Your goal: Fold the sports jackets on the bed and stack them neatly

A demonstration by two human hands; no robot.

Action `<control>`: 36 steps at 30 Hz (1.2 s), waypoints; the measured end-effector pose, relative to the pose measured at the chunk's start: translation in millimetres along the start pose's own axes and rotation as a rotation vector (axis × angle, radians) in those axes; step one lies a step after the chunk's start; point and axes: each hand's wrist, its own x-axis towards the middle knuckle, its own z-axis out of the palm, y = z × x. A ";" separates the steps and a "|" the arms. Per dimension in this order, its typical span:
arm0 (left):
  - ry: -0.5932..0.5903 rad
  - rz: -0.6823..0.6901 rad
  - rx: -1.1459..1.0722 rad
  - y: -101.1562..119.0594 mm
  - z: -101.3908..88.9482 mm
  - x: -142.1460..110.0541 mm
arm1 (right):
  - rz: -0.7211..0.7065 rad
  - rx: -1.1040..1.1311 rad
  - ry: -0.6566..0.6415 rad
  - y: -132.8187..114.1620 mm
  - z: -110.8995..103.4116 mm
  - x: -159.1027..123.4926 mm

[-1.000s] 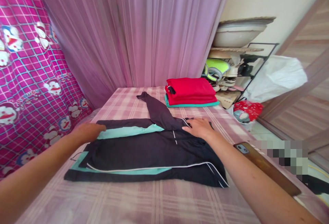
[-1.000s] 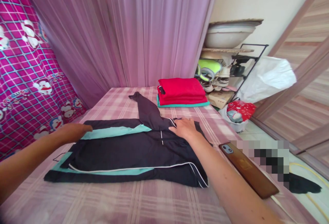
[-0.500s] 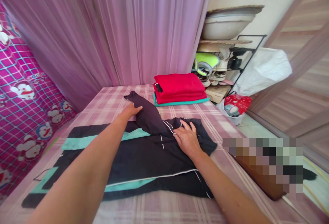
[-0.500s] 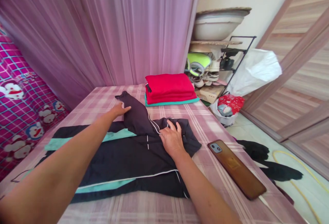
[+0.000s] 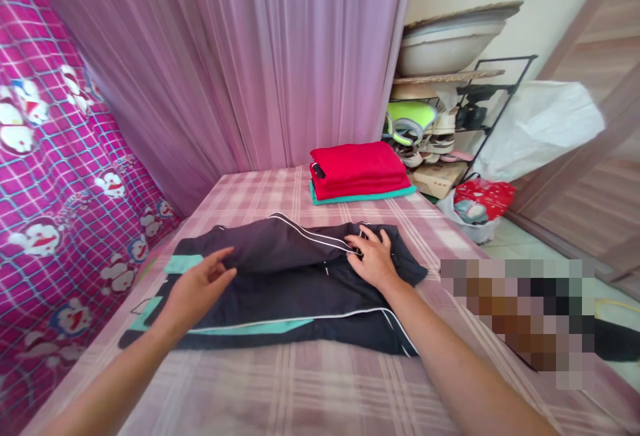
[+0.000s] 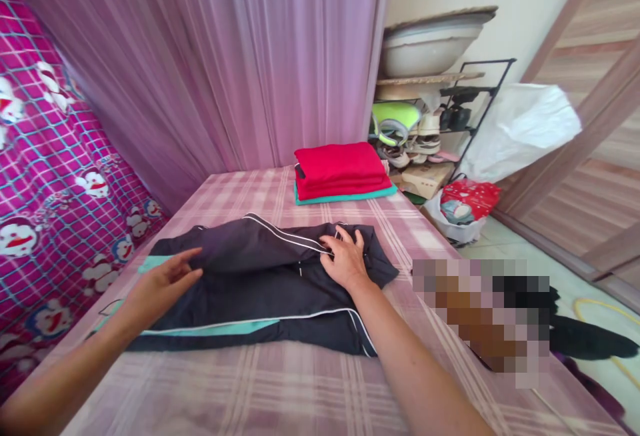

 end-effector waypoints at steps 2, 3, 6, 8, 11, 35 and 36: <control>-0.168 -0.024 0.019 -19.9 -5.4 -28.7 | -0.066 0.007 -0.008 -1.2 -4.1 -1.1; -0.230 -0.040 0.049 -25.0 -10.0 -35.3 | -0.096 0.013 -0.024 -2.0 -6.5 -1.3; -0.207 -0.024 0.219 -18.3 -30.3 -22.5 | -0.151 0.036 -0.096 -4.4 -13.1 -0.2; -0.054 0.099 0.367 -0.4 -41.7 7.9 | -0.179 0.038 -0.151 -5.3 -16.7 0.9; -0.038 0.344 0.515 27.9 -39.4 64.6 | -0.215 -0.001 -0.239 -7.3 -23.2 0.2; -0.594 0.193 0.808 -1.9 -77.8 -13.3 | -0.319 -0.155 -0.390 -8.5 -44.2 -9.0; -0.589 0.161 0.845 -5.3 -84.4 -9.9 | -0.311 -0.145 -0.416 -7.9 -45.3 -7.3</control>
